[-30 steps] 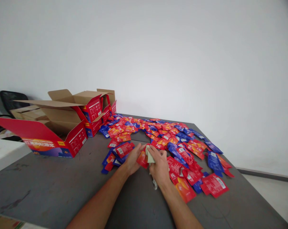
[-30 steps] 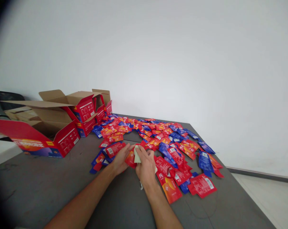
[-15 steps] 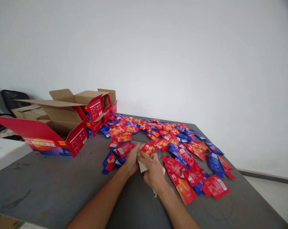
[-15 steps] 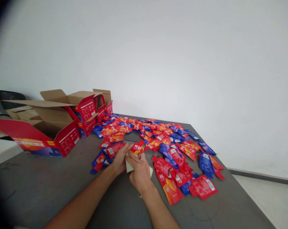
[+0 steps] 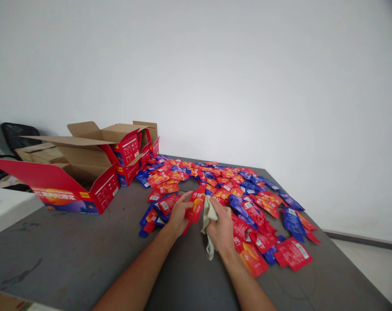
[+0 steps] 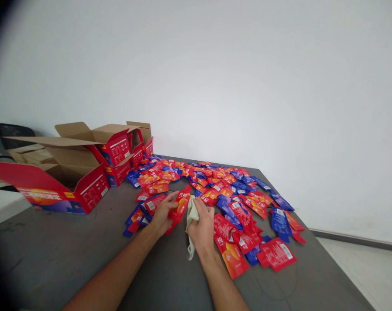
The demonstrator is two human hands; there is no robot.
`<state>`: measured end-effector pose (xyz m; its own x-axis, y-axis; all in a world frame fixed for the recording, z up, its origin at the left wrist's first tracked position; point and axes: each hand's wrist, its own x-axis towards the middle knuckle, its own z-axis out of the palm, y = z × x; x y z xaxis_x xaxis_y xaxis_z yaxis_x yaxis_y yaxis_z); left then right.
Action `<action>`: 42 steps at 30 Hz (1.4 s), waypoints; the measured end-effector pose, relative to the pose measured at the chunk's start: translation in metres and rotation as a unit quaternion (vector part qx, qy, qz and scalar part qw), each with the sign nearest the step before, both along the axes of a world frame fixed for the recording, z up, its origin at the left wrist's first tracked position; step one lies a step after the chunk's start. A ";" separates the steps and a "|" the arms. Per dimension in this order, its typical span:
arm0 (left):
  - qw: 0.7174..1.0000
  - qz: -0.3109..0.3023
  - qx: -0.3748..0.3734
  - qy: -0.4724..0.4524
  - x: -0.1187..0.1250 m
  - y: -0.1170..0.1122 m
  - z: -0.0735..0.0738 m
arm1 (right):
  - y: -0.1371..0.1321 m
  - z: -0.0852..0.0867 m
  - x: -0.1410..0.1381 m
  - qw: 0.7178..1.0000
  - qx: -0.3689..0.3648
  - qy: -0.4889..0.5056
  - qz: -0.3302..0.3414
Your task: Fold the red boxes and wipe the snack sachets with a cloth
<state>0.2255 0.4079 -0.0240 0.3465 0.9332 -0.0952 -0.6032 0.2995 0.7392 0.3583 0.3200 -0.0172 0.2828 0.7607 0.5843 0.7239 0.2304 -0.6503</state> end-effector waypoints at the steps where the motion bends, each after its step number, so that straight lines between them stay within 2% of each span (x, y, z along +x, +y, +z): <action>1: 1.000 -0.001 -0.001 0.003 -0.001 0.000 0.000 | 0.000 0.000 -0.002 1.000 0.001 0.003 0.010; 4: 1.000 -0.025 0.011 0.015 -0.001 -0.001 0.000 | -0.001 0.000 -0.008 0.999 0.004 0.006 0.052; 8: 0.995 -0.089 0.035 0.008 0.005 -0.005 -0.003 | -0.002 -0.002 -0.014 0.995 -0.004 -0.012 0.099; 11: 0.996 -0.076 0.025 -0.025 0.008 -0.005 -0.004 | -0.003 -0.004 -0.015 0.989 0.002 -0.066 0.131; 14: 0.995 -0.070 -0.017 -0.071 0.006 -0.004 0.000 | -0.005 -0.003 -0.016 0.980 -0.008 -0.126 0.155; 16: 0.988 -0.114 -0.024 -0.097 0.004 -0.005 0.005 | -0.006 -0.001 -0.016 0.976 -0.023 -0.151 0.154; 19: 0.984 -0.150 -0.006 -0.100 0.003 -0.009 0.010 | -0.006 0.002 -0.011 0.985 -0.029 -0.139 0.097; 22: 0.987 -0.141 0.004 -0.077 0.007 -0.014 0.011 | -0.003 0.004 0.002 0.994 -0.007 -0.104 0.018; 25: 0.986 -0.149 0.013 -0.070 0.011 -0.016 0.009 | -0.001 0.003 0.012 0.995 0.010 -0.097 -0.016; 28: 0.988 -0.128 0.012 -0.085 0.013 -0.013 0.004 | -0.001 0.002 0.009 0.993 -0.006 -0.115 0.010; 31: 0.991 -0.103 -0.003 -0.085 0.010 -0.006 -0.001 | -0.005 0.004 -0.006 0.985 -0.033 -0.154 0.075; 34: 0.992 -0.105 -0.018 -0.067 0.005 -0.001 -0.005 | -0.010 0.008 -0.020 0.971 -0.057 -0.186 0.138; 37: 0.995 -0.088 -0.003 -0.046 0.004 0.001 -0.007 | -0.013 0.012 -0.025 0.965 -0.069 -0.195 0.158; 40: 0.998 -0.048 0.040 0.028 0.005 0.000 -0.006 | -0.014 0.014 -0.020 0.965 -0.074 -0.198 0.156; 42: 0.989 -0.014 0.101 0.107 0.005 -0.001 -0.003 | -0.013 0.015 -0.016 0.966 -0.078 -0.196 0.149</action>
